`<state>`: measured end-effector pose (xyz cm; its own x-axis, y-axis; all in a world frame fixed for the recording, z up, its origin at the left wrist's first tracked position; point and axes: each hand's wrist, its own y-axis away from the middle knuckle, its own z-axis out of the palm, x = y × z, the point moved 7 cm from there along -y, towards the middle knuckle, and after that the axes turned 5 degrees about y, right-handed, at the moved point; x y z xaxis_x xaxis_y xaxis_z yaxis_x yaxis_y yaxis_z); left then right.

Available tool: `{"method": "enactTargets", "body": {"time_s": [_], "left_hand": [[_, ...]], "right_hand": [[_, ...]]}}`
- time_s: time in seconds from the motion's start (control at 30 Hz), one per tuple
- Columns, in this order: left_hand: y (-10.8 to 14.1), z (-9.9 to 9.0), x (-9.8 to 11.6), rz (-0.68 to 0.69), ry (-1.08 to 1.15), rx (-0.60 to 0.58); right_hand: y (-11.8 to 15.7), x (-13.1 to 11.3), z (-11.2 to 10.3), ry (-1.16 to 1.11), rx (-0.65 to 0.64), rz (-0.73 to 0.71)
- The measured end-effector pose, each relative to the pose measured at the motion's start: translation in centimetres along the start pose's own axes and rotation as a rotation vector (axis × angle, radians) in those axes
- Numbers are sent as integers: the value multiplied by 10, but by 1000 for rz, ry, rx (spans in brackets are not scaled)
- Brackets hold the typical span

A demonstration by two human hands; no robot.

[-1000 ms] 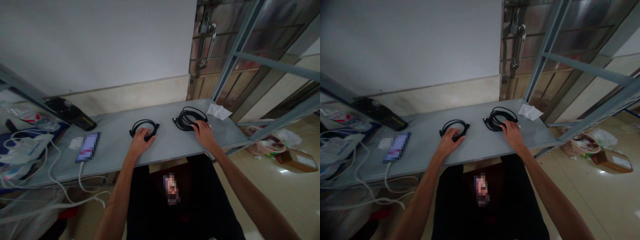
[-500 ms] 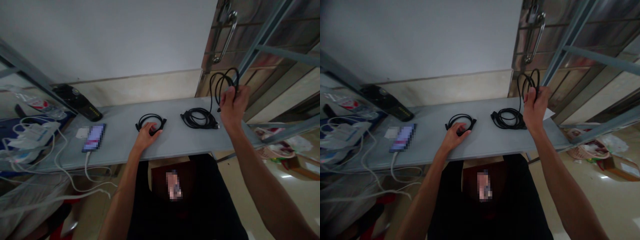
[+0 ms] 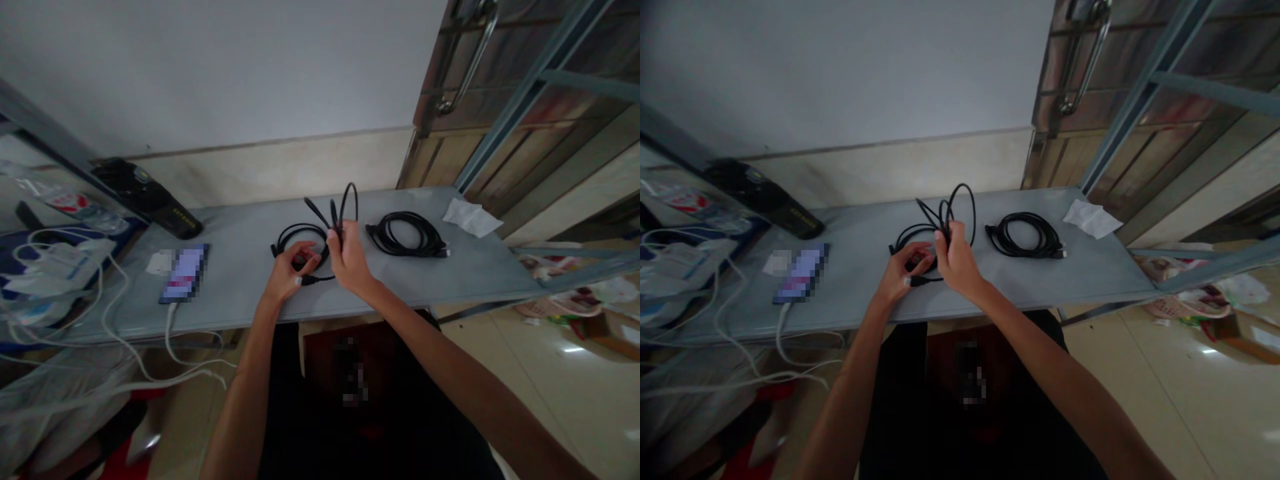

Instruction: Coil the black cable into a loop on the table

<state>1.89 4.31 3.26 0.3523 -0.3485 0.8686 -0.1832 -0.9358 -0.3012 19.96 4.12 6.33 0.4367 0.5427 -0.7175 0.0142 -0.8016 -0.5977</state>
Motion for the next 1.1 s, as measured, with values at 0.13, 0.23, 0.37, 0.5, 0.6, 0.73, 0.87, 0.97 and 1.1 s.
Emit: {"method": "enactTargets", "body": {"time_s": [0.13,0.23,0.37,0.5,0.6,0.73,0.87,0.97,1.1], "left_hand": [[0,-6,-5,43,-30,28],[0,-10,-13,50,-34,42],[1,-9,-18,5,-1,27],[1,-8,-17,-18,6,21],[1,-9,-19,-25,3,36],[1,-11,-23,-27,31,61],[1,-10,-24,-32,67,54],[0,-12,-19,-22,90,90],[0,-13,-9,10,82,106]], "right_hand": [[20,14,38,159,-285,-55],[30,15,51,237,-496,-143],[37,11,57,268,-644,-207],[41,14,64,270,-688,-206],[42,18,65,264,-675,-222],[46,18,60,239,-684,-276],[48,17,53,254,-663,-314],[44,17,46,217,-562,-280],[36,26,37,163,-417,-162]]}}
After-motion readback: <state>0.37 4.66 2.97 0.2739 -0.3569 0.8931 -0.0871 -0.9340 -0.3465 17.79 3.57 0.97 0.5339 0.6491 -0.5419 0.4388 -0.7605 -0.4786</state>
